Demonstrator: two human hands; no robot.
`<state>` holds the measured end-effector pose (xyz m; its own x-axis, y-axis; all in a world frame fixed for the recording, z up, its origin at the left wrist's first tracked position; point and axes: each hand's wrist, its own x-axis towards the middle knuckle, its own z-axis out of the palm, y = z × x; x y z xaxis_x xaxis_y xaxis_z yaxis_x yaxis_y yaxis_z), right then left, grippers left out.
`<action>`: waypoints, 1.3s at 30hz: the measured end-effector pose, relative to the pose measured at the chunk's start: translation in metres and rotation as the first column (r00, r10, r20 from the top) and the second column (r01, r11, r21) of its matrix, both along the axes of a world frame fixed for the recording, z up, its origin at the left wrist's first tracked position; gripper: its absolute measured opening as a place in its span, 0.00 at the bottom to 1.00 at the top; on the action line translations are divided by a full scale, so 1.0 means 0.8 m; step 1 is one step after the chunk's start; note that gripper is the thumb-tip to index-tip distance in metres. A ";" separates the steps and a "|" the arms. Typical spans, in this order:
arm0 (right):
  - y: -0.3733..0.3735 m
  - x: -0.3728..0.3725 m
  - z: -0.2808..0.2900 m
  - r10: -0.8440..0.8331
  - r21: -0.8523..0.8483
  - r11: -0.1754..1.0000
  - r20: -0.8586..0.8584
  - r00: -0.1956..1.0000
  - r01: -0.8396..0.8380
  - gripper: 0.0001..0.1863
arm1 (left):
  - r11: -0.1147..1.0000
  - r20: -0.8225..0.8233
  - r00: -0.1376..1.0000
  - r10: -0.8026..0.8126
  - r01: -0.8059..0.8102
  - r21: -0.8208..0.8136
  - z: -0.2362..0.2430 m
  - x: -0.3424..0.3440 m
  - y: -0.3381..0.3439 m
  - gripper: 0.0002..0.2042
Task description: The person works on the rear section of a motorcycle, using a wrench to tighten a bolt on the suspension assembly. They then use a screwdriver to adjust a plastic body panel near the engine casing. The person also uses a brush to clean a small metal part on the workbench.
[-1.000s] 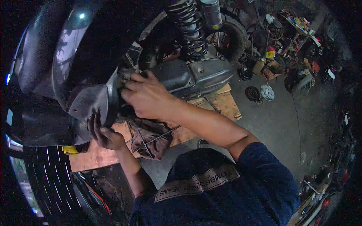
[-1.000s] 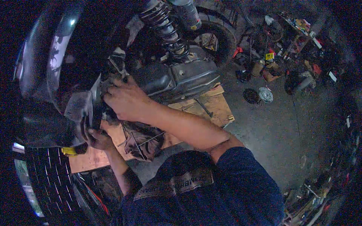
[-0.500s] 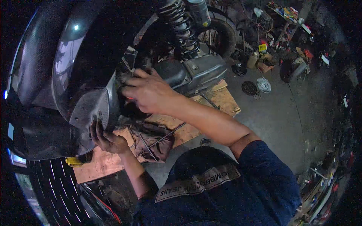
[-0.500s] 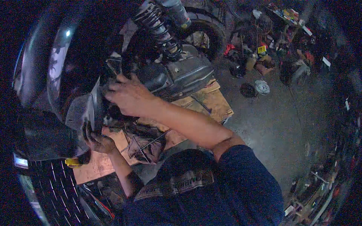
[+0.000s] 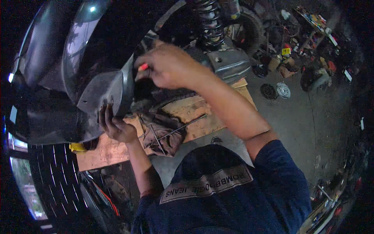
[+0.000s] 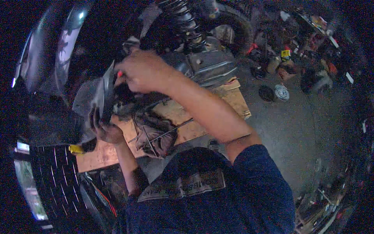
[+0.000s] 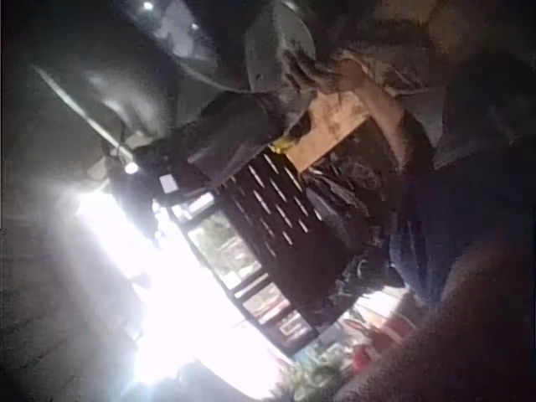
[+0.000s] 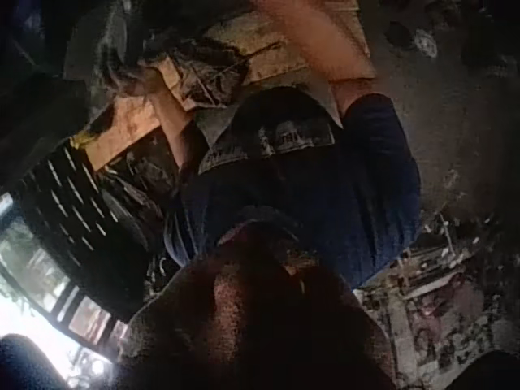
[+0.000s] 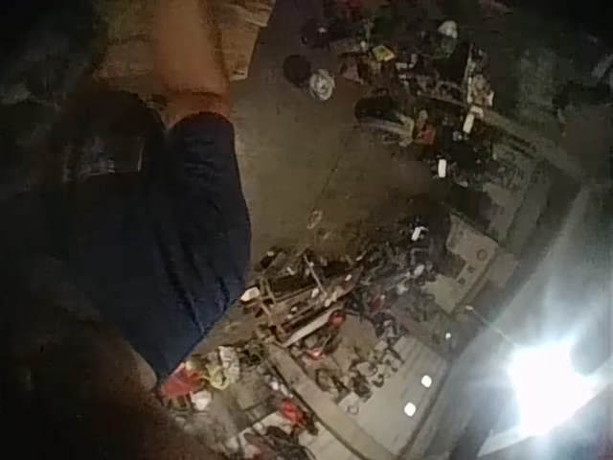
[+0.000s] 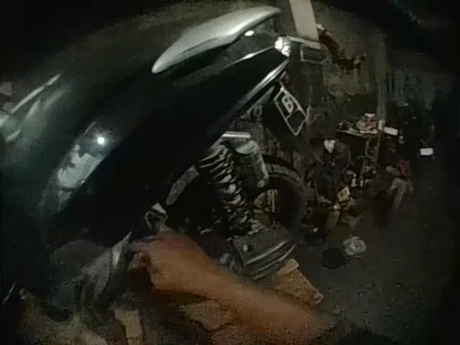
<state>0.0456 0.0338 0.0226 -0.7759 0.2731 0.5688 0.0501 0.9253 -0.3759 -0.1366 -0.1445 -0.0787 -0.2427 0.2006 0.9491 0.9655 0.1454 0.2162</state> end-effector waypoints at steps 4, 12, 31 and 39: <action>0.007 -0.009 -0.019 -0.059 0.082 0.995 0.056 0.997 0.054 0.15 | 0.999 0.023 0.999 -0.042 0.041 0.026 0.003 0.005 0.005 0.24; 0.013 -0.023 -0.007 0.005 -0.022 1.000 0.169 0.986 -0.001 0.12 | 0.999 0.007 1.000 -0.028 0.028 0.029 0.005 0.006 0.004 0.24; -0.001 -0.032 0.009 0.043 -0.007 0.999 0.355 0.934 -0.043 0.15 | 0.992 -0.006 0.996 -0.086 0.086 0.088 0.008 0.008 0.010 0.24; 0.005 -0.017 0.031 0.255 -0.240 0.947 0.155 0.954 -0.214 0.13 | 0.993 -0.020 0.997 -0.069 0.071 0.094 0.004 0.004 0.012 0.24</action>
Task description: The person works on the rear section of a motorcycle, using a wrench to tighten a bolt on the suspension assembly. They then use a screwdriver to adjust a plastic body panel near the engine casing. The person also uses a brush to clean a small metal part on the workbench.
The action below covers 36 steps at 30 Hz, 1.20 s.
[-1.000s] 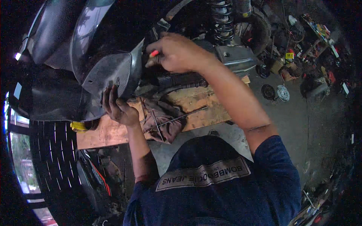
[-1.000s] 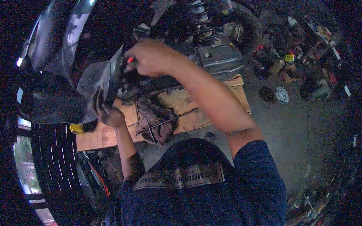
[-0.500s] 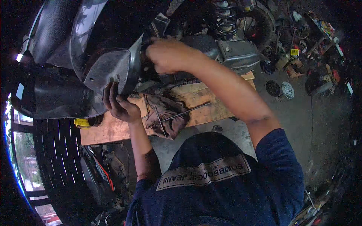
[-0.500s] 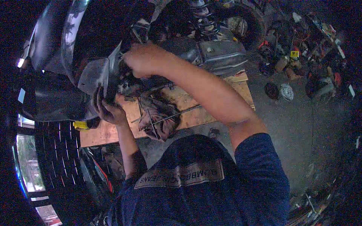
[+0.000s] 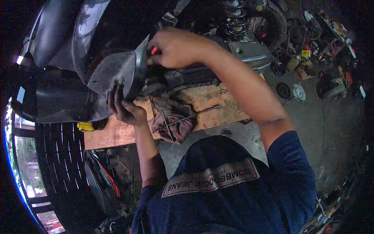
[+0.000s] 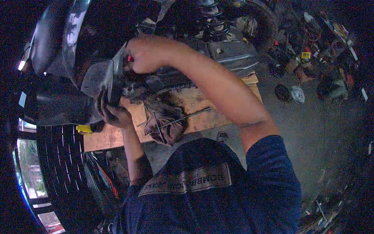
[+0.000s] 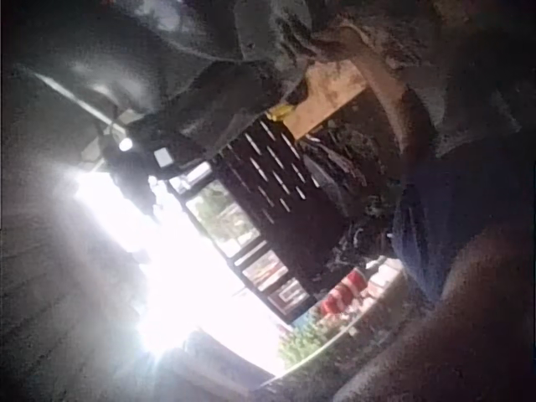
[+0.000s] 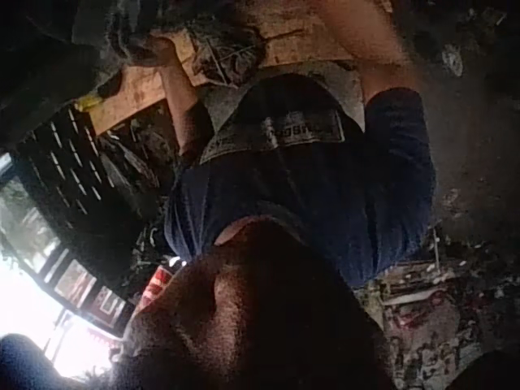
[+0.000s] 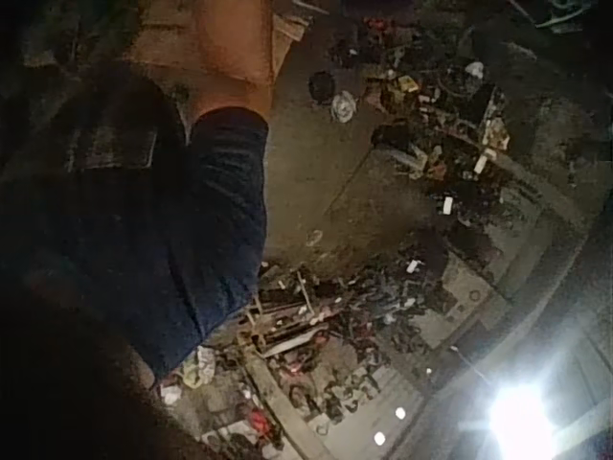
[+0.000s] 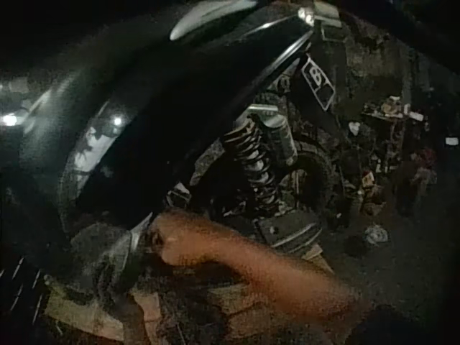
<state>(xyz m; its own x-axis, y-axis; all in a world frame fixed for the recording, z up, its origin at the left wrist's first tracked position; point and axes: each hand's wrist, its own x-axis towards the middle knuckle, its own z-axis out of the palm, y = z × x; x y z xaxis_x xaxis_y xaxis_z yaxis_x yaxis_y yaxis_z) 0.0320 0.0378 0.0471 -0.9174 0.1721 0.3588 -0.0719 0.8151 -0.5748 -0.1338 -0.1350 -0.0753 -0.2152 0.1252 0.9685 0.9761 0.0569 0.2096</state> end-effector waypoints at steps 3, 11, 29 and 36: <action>-0.008 -0.020 -0.030 -0.145 0.203 0.973 0.176 0.974 0.108 0.13 | 1.000 -0.029 1.000 0.010 -0.011 -0.015 0.000 -0.002 -0.001 0.24; -0.012 -0.004 -0.026 -0.158 0.220 0.960 -0.082 0.984 0.172 0.15 | 1.000 -0.010 1.000 0.020 -0.020 -0.008 -0.005 -0.001 0.000 0.24; -0.037 0.004 -0.003 -0.395 0.398 0.856 0.095 0.914 0.329 0.16 | 1.000 -0.004 1.000 -0.016 0.016 -0.011 -0.013 -0.008 -0.008 0.23; -0.013 -0.001 -0.034 -0.428 0.243 0.872 -0.043 0.903 0.425 0.19 | 1.000 -0.035 0.999 -0.025 0.024 -0.020 -0.011 -0.013 -0.008 0.22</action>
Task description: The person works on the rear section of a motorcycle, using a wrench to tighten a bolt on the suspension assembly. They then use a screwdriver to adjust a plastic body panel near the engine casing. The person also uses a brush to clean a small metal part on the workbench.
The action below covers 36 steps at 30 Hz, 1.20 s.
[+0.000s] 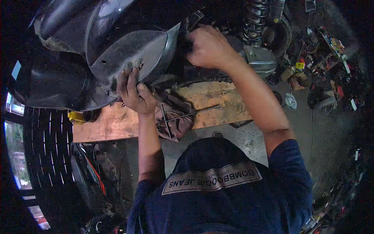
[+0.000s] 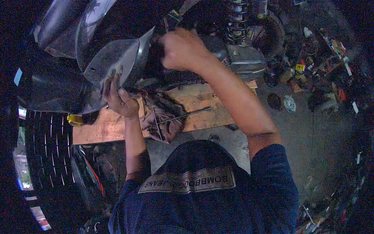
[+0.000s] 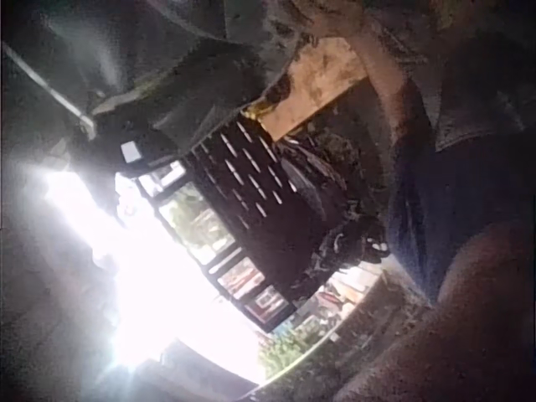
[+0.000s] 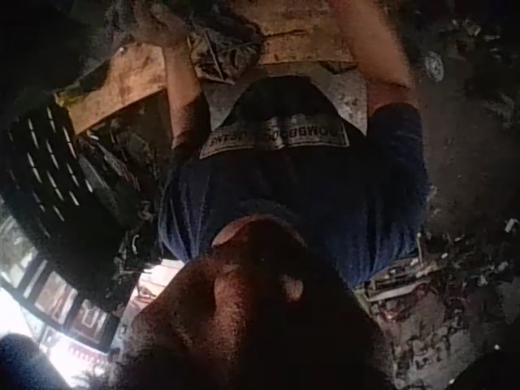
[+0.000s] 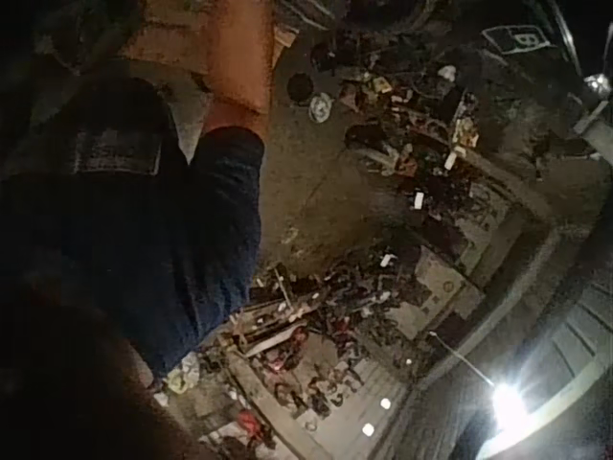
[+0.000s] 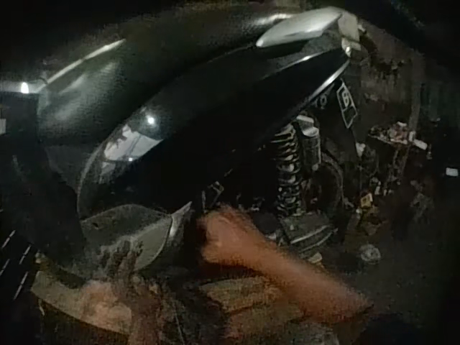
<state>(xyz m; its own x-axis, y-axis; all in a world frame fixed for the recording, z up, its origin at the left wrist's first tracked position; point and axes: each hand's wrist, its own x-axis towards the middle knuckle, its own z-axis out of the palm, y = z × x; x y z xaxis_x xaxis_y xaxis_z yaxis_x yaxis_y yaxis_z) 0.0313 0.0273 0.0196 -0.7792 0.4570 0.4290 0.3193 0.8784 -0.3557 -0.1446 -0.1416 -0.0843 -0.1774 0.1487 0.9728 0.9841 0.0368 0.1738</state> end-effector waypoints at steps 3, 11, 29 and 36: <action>-0.003 0.008 0.002 -0.061 0.049 0.997 0.060 0.996 0.058 0.19 | 1.000 0.020 1.000 -0.020 0.021 -0.007 0.002 0.000 -0.004 0.22; -0.024 -0.022 -0.024 -0.099 -0.002 0.995 -0.218 0.971 0.101 0.17 | 0.998 0.021 0.998 -0.064 0.065 -0.026 0.004 0.001 -0.004 0.20; -0.036 0.010 0.001 -0.173 0.063 0.982 -0.045 0.984 0.176 0.21 | 0.996 0.000 0.998 -0.070 0.070 -0.048 0.000 -0.006 -0.009 0.20; -0.036 -0.004 -0.007 -0.140 -0.107 0.988 -0.267 0.953 0.115 0.18 | 0.998 0.006 0.999 -0.033 0.033 -0.056 -0.004 -0.005 -0.006 0.21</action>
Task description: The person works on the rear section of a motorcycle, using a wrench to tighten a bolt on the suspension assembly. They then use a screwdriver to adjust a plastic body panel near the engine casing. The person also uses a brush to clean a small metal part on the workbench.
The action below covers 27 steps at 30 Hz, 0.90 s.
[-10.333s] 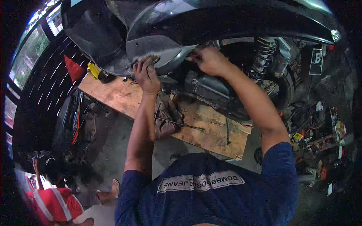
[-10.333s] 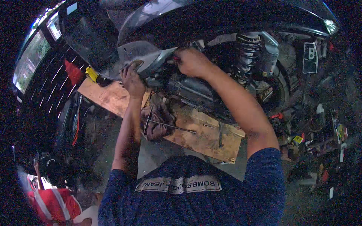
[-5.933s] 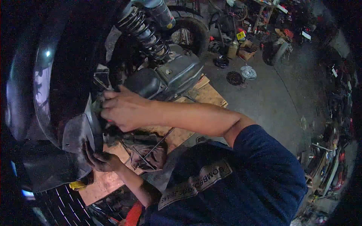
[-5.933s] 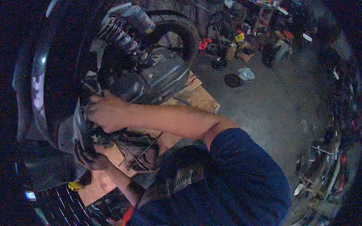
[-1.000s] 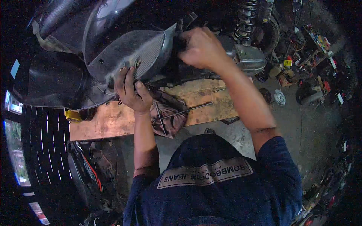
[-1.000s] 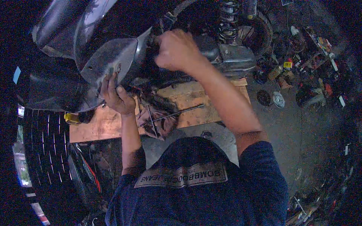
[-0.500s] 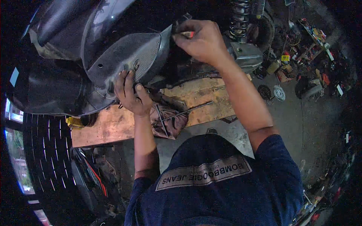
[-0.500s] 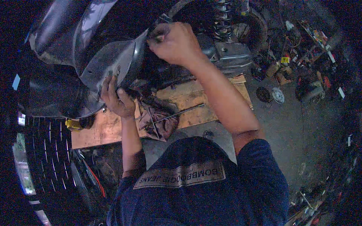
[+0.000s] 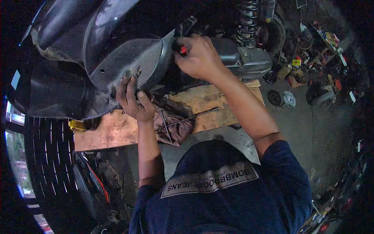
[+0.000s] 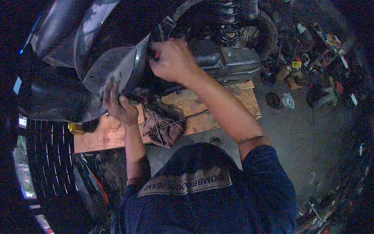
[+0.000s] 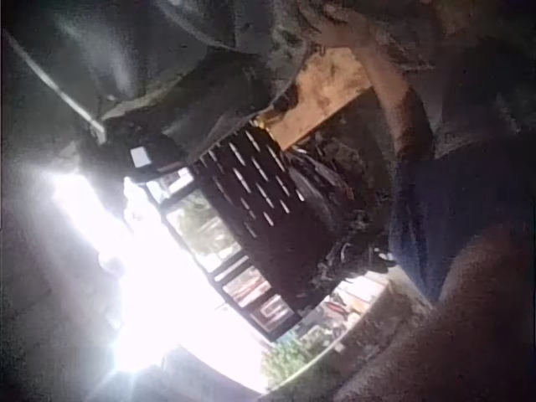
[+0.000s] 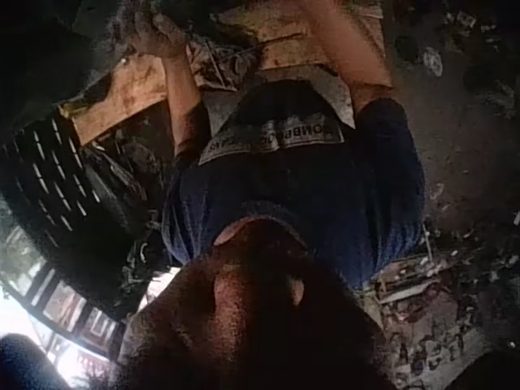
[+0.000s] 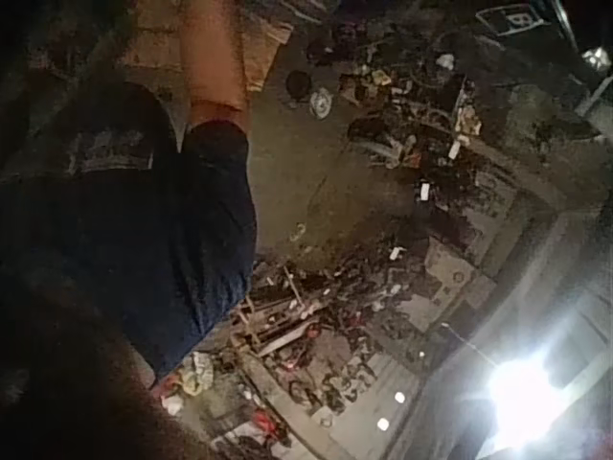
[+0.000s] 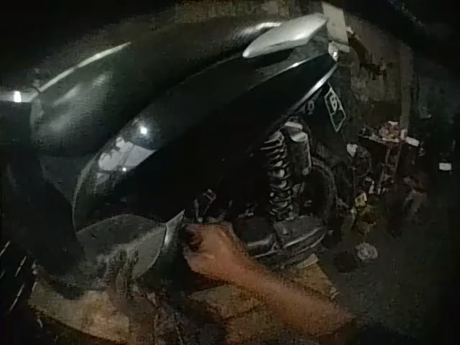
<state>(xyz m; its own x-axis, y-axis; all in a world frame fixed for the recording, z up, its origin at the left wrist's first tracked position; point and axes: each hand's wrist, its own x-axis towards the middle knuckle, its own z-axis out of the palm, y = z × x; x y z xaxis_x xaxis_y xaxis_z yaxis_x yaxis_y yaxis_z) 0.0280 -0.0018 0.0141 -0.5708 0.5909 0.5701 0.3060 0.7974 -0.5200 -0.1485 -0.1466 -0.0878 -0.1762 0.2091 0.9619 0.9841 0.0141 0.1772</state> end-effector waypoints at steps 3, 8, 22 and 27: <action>0.000 -0.004 -0.005 -0.016 0.041 0.999 -0.080 0.997 0.020 0.16 | 0.999 0.010 1.000 -0.021 0.021 0.030 0.000 0.002 0.002 0.22; 0.020 -0.005 -0.004 -0.008 0.121 0.992 -0.239 0.971 0.038 0.16 | 0.999 0.006 1.000 -0.009 0.008 0.038 0.000 0.003 0.003 0.22; 0.033 0.007 0.006 0.009 0.053 0.998 0.273 0.962 -0.025 0.19 | 0.998 -0.028 1.000 -0.011 0.012 0.065 0.000 0.002 0.009 0.23; 0.033 0.018 0.009 0.030 0.039 0.999 0.070 0.997 -0.033 0.19 | 0.998 -0.002 0.999 0.043 -0.043 0.040 0.004 0.008 0.007 0.25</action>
<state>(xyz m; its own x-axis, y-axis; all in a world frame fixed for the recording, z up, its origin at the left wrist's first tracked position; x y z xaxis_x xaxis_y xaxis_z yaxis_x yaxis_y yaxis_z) 0.0423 0.0249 0.0211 -0.6282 0.5494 0.5510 0.3147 0.8270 -0.4658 -0.1420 -0.1413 -0.0846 -0.1817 0.1626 0.9698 0.9832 0.0497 0.1759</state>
